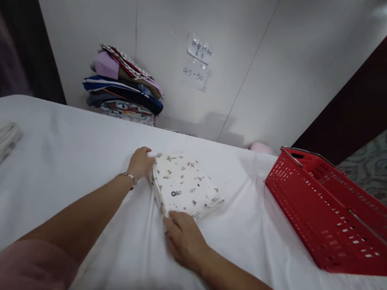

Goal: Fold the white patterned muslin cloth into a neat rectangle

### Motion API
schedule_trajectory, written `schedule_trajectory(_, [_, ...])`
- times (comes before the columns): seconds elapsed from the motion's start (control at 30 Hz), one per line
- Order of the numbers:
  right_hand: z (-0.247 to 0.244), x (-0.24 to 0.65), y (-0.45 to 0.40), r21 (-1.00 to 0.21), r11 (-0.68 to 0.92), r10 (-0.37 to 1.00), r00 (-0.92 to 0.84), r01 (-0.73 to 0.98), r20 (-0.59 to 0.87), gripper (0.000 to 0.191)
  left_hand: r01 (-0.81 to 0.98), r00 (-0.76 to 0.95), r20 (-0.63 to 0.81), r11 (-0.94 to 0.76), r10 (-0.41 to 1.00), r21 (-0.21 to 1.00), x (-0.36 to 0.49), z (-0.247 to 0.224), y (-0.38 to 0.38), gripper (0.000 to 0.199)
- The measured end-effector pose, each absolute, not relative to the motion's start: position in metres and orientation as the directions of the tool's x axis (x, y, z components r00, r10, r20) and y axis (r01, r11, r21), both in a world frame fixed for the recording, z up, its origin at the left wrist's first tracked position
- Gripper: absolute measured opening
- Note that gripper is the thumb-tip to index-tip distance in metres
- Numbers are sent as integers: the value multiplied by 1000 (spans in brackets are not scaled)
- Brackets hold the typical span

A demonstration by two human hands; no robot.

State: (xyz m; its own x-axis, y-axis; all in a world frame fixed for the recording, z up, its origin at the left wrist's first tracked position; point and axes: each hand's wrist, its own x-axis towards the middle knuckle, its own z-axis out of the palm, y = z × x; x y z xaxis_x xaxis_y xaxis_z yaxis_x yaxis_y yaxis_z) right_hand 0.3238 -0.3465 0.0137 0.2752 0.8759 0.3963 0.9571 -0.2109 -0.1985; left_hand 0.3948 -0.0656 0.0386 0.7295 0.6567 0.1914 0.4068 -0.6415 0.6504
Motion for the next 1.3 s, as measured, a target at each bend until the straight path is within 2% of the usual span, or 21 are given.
schedule_trajectory(0.17, [4,324,-334,-169,-146,859,209,975,468,45,448,724,151,-625,673,640,378,19,-55,42])
schedule_trajectory(0.27, [6,326,-340,-205,-79,845,174,976,506,49,339,740,295,-715,604,611,362,16,-63,44])
schedule_trajectory(0.37, [15,339,-353,-286,-79,802,231,955,550,49,87,784,479,-834,394,545,341,20,-87,37])
schedule_trajectory(0.43, [19,356,-367,-360,-150,725,350,921,594,45,-67,816,523,-859,246,508,323,22,-110,33])
schedule_trajectory(0.57, [13,402,-405,-567,-297,449,637,768,627,39,-309,862,502,-859,-70,409,290,21,-160,32])
schedule_trajectory(0.67, [1,426,-427,-728,-374,321,816,575,480,42,-421,856,460,-834,-236,356,277,20,-184,35])
schedule_trajectory(0.77, [-9,434,-435,-874,-335,295,920,352,257,50,-425,864,434,-833,-255,354,276,19,-192,24])
schedule_trajectory(0.83, [-13,436,-434,-931,-264,297,939,253,171,52,-407,872,429,-837,-236,367,278,19,-192,18])
schedule_trajectory(0.97, [-15,443,-428,-951,-207,309,937,232,161,49,-371,886,423,-840,-191,397,279,20,-190,17])
schedule_trajectory(1.13, [-14,453,-426,-942,-211,354,919,261,175,38,-361,889,422,-836,-176,412,277,18,-191,16])
schedule_trajectory(1.3, [-12,455,-428,-923,-240,418,890,301,182,39,-352,894,417,-833,-164,428,276,18,-192,13])
